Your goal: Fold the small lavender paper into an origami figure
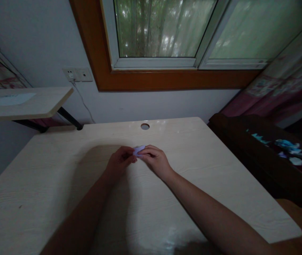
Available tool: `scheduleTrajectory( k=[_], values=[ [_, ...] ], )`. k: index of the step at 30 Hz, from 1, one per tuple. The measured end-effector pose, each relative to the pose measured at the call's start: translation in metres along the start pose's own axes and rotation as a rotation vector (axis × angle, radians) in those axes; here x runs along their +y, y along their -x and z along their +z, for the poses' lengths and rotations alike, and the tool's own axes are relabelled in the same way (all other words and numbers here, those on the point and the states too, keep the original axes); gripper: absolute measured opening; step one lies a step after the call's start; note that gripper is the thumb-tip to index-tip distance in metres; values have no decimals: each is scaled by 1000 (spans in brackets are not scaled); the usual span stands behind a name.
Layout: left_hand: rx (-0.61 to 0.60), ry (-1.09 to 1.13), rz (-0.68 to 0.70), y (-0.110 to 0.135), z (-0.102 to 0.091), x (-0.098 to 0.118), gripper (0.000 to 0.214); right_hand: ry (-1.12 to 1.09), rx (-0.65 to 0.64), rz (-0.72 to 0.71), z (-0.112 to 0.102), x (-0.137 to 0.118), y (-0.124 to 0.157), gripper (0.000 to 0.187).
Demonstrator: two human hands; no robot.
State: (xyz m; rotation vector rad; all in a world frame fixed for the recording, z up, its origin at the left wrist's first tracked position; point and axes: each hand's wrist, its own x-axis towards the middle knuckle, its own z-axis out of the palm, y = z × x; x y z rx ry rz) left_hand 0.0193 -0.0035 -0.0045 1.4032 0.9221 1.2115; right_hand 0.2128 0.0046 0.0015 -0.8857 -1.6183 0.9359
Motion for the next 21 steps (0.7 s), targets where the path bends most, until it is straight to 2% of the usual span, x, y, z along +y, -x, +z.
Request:
scheduleTrajectory(
  k=[3,8,13,21],
  values=[
    [25,-155,3,1,0,0,21,8,21,2,-1,0,1,12],
    [61,-297,98,2,0,8,14,-11,-24,-12,-2,-1,1,14],
    [58,-341,191,2,0,11,11,-19,-47,-27,-2,-4,0,12],
    [44,-349,179,3,2,7,15,-93,28,54,0,-1,0,9]
  ],
)
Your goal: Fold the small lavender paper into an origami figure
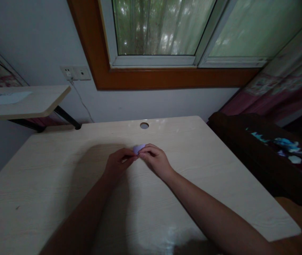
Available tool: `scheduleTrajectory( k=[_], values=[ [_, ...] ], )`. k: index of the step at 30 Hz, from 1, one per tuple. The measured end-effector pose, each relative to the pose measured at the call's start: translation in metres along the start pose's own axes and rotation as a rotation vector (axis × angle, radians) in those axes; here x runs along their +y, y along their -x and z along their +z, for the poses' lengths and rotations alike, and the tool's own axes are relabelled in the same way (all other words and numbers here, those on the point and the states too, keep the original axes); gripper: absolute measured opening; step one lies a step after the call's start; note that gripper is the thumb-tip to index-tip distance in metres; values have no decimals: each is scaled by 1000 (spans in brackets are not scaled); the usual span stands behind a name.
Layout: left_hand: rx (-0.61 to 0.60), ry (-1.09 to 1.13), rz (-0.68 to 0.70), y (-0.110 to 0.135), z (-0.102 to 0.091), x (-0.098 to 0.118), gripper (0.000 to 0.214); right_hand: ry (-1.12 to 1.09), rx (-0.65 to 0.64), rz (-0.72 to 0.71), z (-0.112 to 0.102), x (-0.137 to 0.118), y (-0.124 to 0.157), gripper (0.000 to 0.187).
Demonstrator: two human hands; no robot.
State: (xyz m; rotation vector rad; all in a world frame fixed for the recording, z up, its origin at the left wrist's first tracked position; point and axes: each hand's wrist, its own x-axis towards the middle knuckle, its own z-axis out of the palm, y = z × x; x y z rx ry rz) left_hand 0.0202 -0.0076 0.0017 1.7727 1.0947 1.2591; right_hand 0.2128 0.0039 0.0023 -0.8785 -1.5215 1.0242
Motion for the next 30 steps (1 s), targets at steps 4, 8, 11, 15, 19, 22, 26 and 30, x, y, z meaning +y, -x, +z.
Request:
scheduleTrajectory(
  k=[4,8,11,15,19,22,26,30],
  values=[
    [-10,13,-23,1,0,3,17,-143,23,91,2,1,1,11],
    [-24,121,-80,3,1,3,19,-238,20,157,4,3,1,15],
    [-13,240,-157,4,2,0,20,-228,11,159,4,6,2,17],
    [12,338,-186,2,5,-4,26,-178,-2,123,3,9,3,17],
    [15,361,-196,0,7,-3,30,-100,-22,83,1,10,3,15],
    [27,370,-200,-1,8,-3,32,-71,-9,67,1,9,3,15],
    [42,358,-172,0,10,-7,31,-87,6,96,1,11,2,16],
    [16,278,-126,2,9,-9,24,-152,15,141,2,9,3,17]
  ],
)
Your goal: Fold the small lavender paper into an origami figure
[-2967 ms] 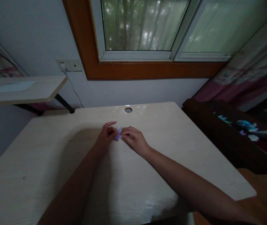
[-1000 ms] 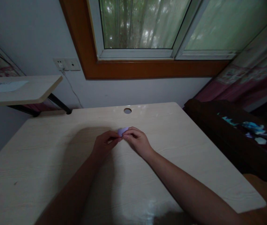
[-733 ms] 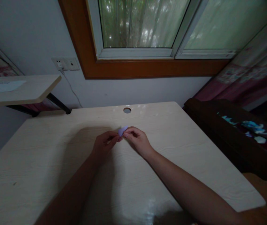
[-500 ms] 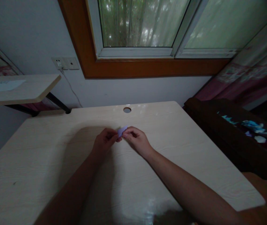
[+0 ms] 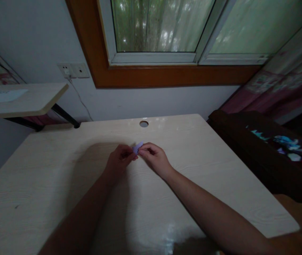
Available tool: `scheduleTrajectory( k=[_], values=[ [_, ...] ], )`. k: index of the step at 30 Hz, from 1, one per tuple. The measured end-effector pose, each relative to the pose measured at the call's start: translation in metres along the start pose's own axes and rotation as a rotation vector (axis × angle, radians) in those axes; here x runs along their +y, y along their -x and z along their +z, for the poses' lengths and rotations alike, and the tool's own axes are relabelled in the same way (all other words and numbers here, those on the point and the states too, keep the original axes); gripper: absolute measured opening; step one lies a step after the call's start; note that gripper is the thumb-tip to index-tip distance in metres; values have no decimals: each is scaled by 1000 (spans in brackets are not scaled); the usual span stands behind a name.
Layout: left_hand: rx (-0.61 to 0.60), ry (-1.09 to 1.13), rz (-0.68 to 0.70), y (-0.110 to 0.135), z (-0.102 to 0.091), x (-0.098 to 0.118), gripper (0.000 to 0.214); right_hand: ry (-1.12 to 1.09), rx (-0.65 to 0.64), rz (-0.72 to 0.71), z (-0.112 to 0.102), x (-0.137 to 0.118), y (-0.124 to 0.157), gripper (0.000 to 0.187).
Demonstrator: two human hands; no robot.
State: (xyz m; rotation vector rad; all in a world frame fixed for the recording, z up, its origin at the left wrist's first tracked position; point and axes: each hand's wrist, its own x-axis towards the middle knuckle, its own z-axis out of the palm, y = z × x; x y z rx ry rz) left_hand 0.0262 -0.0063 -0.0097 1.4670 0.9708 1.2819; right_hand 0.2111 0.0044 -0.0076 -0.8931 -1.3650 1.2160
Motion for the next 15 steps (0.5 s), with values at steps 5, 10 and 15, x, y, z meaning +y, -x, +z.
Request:
scheduleTrajectory(
  k=[5,10,15],
  values=[
    [-81,-271,81,1,-1,12,13,-32,14,28,2,-4,1,19],
    [-30,-375,133,0,-1,10,12,-27,28,46,2,-3,2,20],
    [-12,-345,133,1,0,8,14,-7,49,51,2,-3,2,21]
  ],
)
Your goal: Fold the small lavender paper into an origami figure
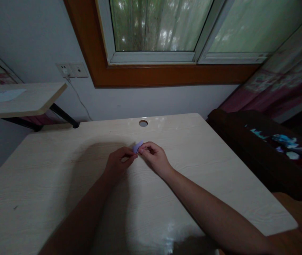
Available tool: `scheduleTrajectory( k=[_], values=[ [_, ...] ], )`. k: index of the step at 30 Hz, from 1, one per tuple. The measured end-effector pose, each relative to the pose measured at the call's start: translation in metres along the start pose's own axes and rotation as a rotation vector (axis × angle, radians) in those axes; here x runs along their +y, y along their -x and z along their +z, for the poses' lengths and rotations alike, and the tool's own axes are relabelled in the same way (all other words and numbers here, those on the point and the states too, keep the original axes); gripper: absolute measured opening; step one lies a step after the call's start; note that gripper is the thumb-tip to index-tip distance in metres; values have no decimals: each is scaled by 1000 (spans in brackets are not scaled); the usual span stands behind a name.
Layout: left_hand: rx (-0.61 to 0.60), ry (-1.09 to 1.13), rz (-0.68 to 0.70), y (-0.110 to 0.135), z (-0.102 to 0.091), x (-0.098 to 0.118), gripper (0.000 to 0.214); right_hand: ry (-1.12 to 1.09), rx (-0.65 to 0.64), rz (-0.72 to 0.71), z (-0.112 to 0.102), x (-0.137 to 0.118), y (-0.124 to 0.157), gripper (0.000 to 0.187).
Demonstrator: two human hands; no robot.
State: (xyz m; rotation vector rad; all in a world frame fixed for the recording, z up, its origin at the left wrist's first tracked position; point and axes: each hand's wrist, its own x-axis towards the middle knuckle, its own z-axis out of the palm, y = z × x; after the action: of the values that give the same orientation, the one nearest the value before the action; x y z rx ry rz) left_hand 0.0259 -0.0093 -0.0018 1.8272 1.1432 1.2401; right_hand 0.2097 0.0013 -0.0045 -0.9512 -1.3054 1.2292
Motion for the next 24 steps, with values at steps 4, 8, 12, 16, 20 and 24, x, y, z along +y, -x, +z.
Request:
scheduleTrajectory(
  k=[4,8,12,16,20,24],
  values=[
    [-25,69,-53,2,-1,6,16,-12,0,-14,0,2,-1,21],
    [-24,235,-130,4,0,4,20,-47,-29,-15,1,5,-1,22],
    [-18,331,-179,3,3,-1,25,-31,-26,-11,1,4,0,23],
    [-1,362,-220,1,4,1,30,-3,-26,-12,2,0,1,21],
    [-4,372,-220,1,4,4,30,14,-28,-25,2,0,2,18],
    [-2,354,-197,2,4,1,31,55,-26,-41,1,1,2,18]
  ],
)
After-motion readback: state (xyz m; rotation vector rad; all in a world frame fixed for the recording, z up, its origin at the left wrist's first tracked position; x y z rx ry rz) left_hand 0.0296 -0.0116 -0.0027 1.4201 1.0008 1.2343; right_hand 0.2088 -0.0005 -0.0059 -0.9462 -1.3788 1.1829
